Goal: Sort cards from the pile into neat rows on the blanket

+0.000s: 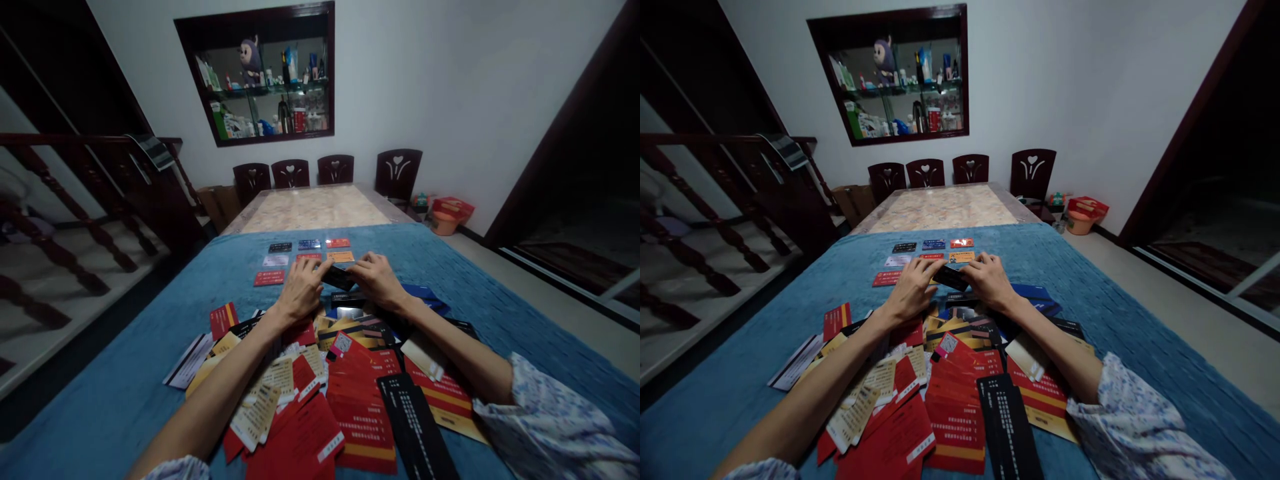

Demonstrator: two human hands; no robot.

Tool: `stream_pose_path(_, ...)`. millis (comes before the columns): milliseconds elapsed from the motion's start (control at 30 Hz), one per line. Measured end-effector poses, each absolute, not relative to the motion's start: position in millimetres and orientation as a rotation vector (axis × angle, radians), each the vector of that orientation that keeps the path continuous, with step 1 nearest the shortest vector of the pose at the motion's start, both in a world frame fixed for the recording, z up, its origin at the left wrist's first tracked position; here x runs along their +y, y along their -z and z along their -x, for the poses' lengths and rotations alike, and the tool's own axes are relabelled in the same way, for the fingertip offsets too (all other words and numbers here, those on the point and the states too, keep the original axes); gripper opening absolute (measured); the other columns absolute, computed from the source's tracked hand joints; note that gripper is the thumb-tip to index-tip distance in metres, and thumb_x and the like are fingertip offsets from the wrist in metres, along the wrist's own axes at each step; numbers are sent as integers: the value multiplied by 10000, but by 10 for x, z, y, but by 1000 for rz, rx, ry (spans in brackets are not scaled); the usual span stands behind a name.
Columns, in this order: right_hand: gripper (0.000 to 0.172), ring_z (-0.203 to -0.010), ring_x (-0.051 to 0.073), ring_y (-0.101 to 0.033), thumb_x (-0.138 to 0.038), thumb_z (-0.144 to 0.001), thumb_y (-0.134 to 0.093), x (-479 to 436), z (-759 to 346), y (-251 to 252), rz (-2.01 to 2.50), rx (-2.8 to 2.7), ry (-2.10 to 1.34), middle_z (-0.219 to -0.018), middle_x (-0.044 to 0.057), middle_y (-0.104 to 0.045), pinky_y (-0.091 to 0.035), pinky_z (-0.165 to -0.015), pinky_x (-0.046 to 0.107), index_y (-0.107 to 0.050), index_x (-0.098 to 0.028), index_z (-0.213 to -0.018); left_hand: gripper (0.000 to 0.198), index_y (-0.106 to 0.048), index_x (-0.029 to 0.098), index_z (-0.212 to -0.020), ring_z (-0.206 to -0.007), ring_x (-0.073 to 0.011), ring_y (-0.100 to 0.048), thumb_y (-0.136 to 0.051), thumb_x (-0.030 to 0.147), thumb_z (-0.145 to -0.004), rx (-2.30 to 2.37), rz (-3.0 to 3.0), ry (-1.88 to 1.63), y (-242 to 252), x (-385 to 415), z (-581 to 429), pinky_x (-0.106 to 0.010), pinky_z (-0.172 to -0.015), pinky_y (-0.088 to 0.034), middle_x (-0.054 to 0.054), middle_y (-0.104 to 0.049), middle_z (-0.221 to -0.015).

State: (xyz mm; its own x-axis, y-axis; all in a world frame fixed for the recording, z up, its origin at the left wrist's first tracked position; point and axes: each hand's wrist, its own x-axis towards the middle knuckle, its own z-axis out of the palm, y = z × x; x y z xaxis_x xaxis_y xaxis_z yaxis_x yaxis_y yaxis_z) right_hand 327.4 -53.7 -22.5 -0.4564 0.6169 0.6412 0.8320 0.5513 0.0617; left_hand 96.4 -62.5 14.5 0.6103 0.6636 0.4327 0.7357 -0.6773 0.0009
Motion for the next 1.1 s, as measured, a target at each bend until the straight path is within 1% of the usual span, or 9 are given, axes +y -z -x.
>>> stream_pose_path(200, 187, -911, 229, -498, -232, -951, -537, -599, -3239, 104, 1192, -2278, 448, -945, 71, -743, -301, -792, 372, -715, -230, -1009, 583, -467, 221, -1387, -1131, -280, -497, -520, 66, -827, -1123, 2554, 505, -83, -610, -969, -422, -925, -422, -119, -563, -1287)
stream_pose_path(367, 192, -925, 239, -489, -220, -950, -526, -603, -3205, 33, 1216, -2325, 387, -970, 68, -742, -299, -794, 379, -712, -236, -997, 486, -498, 169, -1348, -1181, -301, -482, -465, 86, -870, -1067, 2511, 469, -86, -631, -985, -437, -959, -408, -161, -533, -1332)
stream_pose_path(500, 185, -940, 242, -486, -221, -949, -526, -579, -3186, 27, 1211, -2339, 397, -975, 68, -744, -295, -791, 375, -708, -232, -987, 394, -535, 148, -1287, -1157, -299, -495, -421, 98, -913, -1037, 2483, 409, -105, -651, -986, -437, -967, -390, -168, -556, -1294)
stream_pose_path(567, 193, -952, 247, -489, -226, -953, -518, -578, -3174, 23, 1220, -2346, 407, -997, 74, -742, -298, -798, 380, -705, -232, -1003, 357, -547, 144, -1262, -1131, -291, -503, -396, 119, -939, -1023, 2460, 374, -113, -652, -979, -434, -974, -375, -159, -573, -1264)
stream_pose_path(633, 203, -966, 254, -491, -224, -947, -524, -589, -3160, 13, 1236, -2359, 419, -1024, 79, -737, -304, -814, 388, -693, -229, -1058, 346, -548, 142, -1255, -1119, -286, -504, -370, 135, -958, -1011, 2439, 353, -119, -646, -970, -431, -976, -364, -153, -583, -1250)
stream_pose_path(700, 239, -987, 264, -488, -234, -927, -558, -607, -3145, -3, 1250, -2373, 446, -1067, 92, -723, -309, -835, 397, -665, -218, -1141, 349, -545, 141, -1258, -1119, -284, -503, -359, 135, -962, -1015, 2427, 357, -125, -638, -959, -426, -966, -363, -154, -586, -1244)
stream_pose_path(767, 310, -1014, 277, -482, -267, -898, -604, -624, -3133, -21, 1251, -2389, 491, -1115, 115, -701, -312, -855, 405, -632, -199, -1200, 347, -548, 138, -1248, -1117, -286, -505, -357, 127, -958, -1038, 2415, 370, -132, -631, -952, -422, -943, -370, -159, -588, -1235)
stream_pose_path(900, 415, -1053, 300, -468, -340, -859, -648, -639, -3112, -45, 1236, -2405, 579, -1174, 148, -657, -314, -883, 421, -599, -184, -1241, 323, -557, 140, -1215, -1101, -293, -509, -378, 127, -946, -1090, 2415, 392, -147, -624, -944, -425, -912, -380, -158, -597, -1205)
stream_pose_path(1100, 507, -1085, 318, -462, -324, -817, -680, -628, -3058, -18, 1255, -2411, 589, -1220, 171, -610, -326, -885, 425, -568, -166, -1286, 312, -564, 138, -1183, -1101, -307, -503, -436, 122, -899, -1147, 2436, 396, -158, -619, -936, -440, -901, -382, -165, -601, -1171)
